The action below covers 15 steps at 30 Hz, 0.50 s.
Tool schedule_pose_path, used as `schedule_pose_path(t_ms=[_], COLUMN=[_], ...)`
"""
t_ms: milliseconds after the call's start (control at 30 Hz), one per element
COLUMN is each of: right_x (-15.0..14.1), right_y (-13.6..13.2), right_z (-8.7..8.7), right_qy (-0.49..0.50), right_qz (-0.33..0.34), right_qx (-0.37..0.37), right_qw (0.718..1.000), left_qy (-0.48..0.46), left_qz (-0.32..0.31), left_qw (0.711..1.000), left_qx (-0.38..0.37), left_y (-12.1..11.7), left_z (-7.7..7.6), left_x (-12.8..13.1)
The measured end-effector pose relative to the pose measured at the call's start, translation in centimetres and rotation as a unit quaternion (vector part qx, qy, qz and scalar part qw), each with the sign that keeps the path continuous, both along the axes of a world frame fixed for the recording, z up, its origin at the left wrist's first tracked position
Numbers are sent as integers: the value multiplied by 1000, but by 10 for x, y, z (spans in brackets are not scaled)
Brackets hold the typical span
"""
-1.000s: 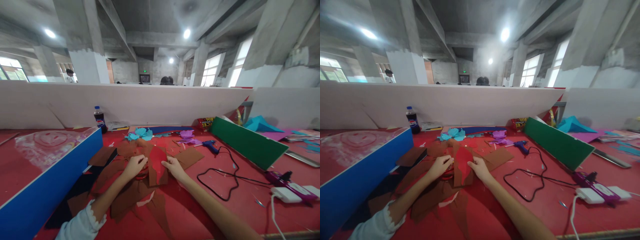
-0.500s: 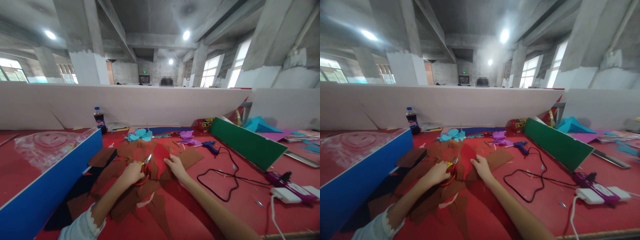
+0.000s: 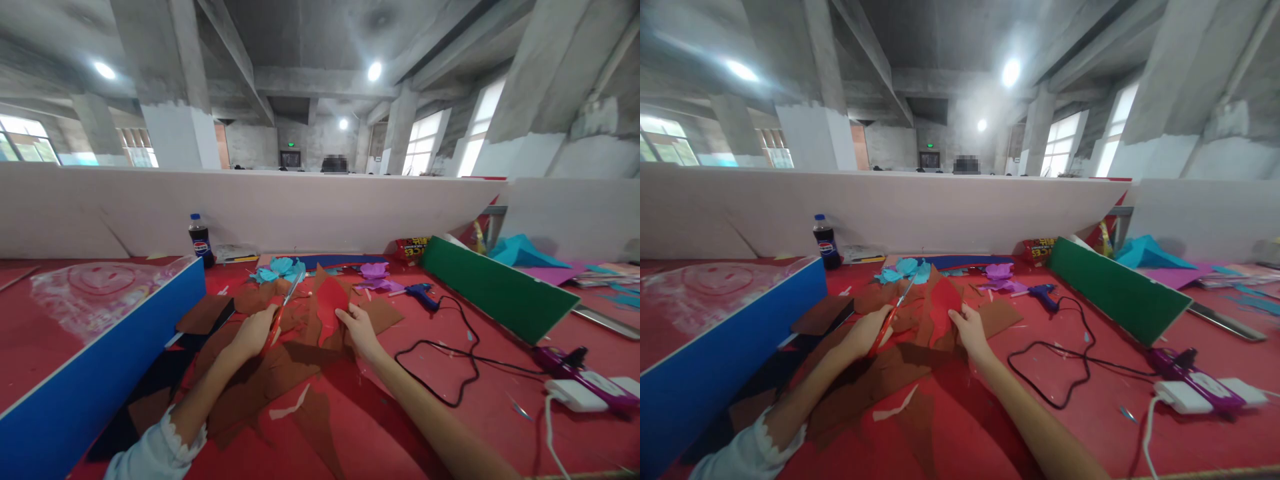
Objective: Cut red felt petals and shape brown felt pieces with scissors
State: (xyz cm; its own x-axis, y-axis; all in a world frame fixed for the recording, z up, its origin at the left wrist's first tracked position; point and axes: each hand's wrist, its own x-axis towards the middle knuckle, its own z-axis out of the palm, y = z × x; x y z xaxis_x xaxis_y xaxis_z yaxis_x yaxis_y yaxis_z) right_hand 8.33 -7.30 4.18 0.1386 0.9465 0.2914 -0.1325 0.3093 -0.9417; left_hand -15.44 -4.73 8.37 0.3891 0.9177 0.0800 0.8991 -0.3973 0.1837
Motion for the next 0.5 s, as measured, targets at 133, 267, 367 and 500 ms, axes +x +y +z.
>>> schedule_pose_path(t_ms=[133, 267, 367, 500], right_x=[-1, -3, -4, -7], right_y=[-2, -4, -5, -8], right_z=[4, 7, 7, 7], right_qy=[19, 30, 38, 39], right_qz=[8, 10, 11, 8], right_qx=[1, 2, 1, -1], right_qw=[1000, 999, 999, 999], left_qy=[16, 39, 41, 36], left_qz=[-19, -33, -39, -52], left_qw=[1000, 999, 998, 998], left_qx=[12, 14, 15, 27], left_y=[-8, -18, -22, -24], left_z=[5, 8, 11, 11], left_x=[6, 14, 17, 19])
